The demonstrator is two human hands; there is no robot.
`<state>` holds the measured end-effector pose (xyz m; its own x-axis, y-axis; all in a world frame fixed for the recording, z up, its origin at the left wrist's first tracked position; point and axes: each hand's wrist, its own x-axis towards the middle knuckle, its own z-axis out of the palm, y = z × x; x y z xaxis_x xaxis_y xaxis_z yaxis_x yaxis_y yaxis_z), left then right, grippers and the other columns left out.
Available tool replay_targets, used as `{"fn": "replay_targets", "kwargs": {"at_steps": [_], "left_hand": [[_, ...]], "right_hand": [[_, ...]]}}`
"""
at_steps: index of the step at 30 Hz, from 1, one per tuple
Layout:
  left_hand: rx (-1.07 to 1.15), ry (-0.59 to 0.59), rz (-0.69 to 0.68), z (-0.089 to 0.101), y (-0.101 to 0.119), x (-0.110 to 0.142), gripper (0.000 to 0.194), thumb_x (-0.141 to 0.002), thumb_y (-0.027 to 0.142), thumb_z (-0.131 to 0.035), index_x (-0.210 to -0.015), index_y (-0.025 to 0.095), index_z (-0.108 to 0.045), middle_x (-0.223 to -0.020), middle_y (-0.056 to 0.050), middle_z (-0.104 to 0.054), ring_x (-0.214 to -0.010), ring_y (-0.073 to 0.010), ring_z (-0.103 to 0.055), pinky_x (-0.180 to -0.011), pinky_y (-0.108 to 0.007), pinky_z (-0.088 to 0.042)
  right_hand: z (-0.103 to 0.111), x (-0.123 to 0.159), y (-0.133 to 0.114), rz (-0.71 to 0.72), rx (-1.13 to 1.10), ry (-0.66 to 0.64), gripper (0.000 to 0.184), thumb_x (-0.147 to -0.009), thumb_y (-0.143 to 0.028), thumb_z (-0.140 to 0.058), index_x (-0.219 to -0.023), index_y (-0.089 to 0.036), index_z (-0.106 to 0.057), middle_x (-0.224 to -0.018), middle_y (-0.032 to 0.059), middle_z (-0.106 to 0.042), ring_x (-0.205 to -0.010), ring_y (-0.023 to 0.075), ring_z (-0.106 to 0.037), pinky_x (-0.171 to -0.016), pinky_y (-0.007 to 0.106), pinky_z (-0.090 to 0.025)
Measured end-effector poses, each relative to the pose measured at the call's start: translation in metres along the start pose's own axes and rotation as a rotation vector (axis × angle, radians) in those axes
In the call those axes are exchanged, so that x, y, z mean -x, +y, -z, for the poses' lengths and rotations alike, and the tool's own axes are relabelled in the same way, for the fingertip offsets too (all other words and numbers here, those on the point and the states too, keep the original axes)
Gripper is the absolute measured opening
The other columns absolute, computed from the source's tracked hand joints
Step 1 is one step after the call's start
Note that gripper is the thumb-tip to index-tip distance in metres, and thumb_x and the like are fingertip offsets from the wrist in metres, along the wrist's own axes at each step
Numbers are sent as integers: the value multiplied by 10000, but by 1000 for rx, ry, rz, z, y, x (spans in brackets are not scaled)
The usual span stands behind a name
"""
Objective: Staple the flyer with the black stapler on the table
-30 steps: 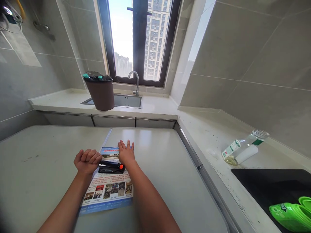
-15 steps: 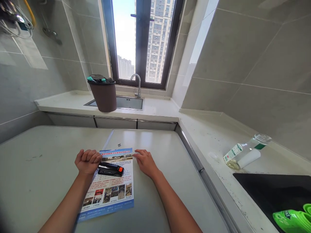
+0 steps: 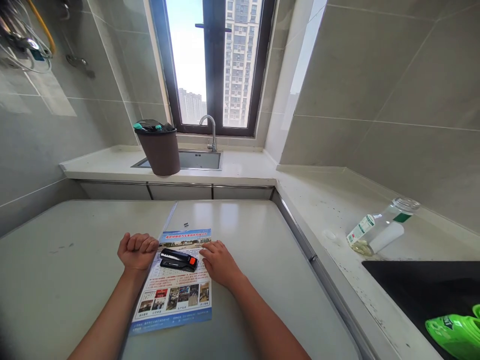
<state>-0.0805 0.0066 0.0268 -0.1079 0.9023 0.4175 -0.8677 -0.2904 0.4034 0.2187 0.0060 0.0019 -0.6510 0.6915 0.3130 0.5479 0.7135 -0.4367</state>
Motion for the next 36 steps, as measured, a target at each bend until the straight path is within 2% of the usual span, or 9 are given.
{"fn": "replay_targets", "kwargs": {"at_steps": [3,8,15,20,24,28,31,34,36], "left_hand": [[5,20,-7,1,0,0,630,-953,337,-549,-505,175,-136,-514,70,79,-415,-89,60,-399,-289,-122],[-38,37,29,5,-1,0,657,-955,372,-554,-505,181,-115,-524,76,84,-422,-89,47,-390,-261,-171],[-360,-97,434,-7,-32,1,697,-928,434,-621,-490,195,-133,-488,77,-105,-447,-86,-123,-455,-249,-237],[-898,-269,505,-25,-65,6,452,-959,467,-610,-627,160,-614,-541,42,-349,-527,-111,-271,-524,-246,-223],[-1278,-466,453,-29,-82,11,277,-926,448,-662,-1060,215,-730,-659,33,-491,-600,-140,-391,-592,-246,-310],[-1589,-591,293,-32,-88,14,443,-879,456,-713,-1287,288,-673,-990,-56,-633,-937,-248,-580,-863,-365,-465],[-1749,-735,239,-34,-89,16,534,-794,495,-795,-1286,320,-682,-1232,-101,-619,-1151,-323,-549,-995,-460,-438],[-1804,-840,227,-35,-91,18,357,-857,457,-745,-1179,304,-726,-1245,-95,-640,-1163,-322,-558,-994,-469,-433],[-1792,-843,226,-35,-91,18,303,-895,417,-709,-1167,285,-721,-1234,-94,-656,-1151,-306,-578,-985,-456,-438]], "right_hand": [[1,-1,-5,57,-19,-12,361,-981,-180,-529,-1313,-254,-650,-1387,67,-635,-1296,216,-557,-1129,392,-431],[6,-1,-5,75,20,-87,309,-1001,-262,-564,-1275,-313,-695,-1405,33,-631,-1312,224,-558,-1180,418,-379],[39,33,19,-4,-22,-173,371,-957,-185,-581,-1254,-370,-707,-1440,16,-603,-1363,229,-529,-1234,521,-287],[71,66,50,-33,7,-59,332,-912,-180,-601,-1141,-363,-759,-1315,26,-670,-1261,229,-605,-1206,499,-342],[85,72,68,-59,-9,23,203,-941,-236,-591,-940,-301,-783,-1166,40,-717,-1144,226,-649,-1137,471,-409],[82,62,67,-125,-104,157,276,-1031,-340,-489,-974,-239,-740,-1056,78,-725,-1038,231,-647,-995,430,-482],[71,56,53,-50,-180,157,281,-968,-431,-619,-1159,-234,-681,-1152,87,-698,-1096,245,-618,-1001,413,-475],[57,53,41,-23,-174,110,490,-850,-377,-763,-1290,-229,-605,-1227,93,-676,-1136,264,-606,-993,402,-480],[49,51,38,-26,-144,100,435,-868,-291,-727,-1280,-220,-607,-1205,93,-691,-1113,265,-618,-992,411,-474]]}}
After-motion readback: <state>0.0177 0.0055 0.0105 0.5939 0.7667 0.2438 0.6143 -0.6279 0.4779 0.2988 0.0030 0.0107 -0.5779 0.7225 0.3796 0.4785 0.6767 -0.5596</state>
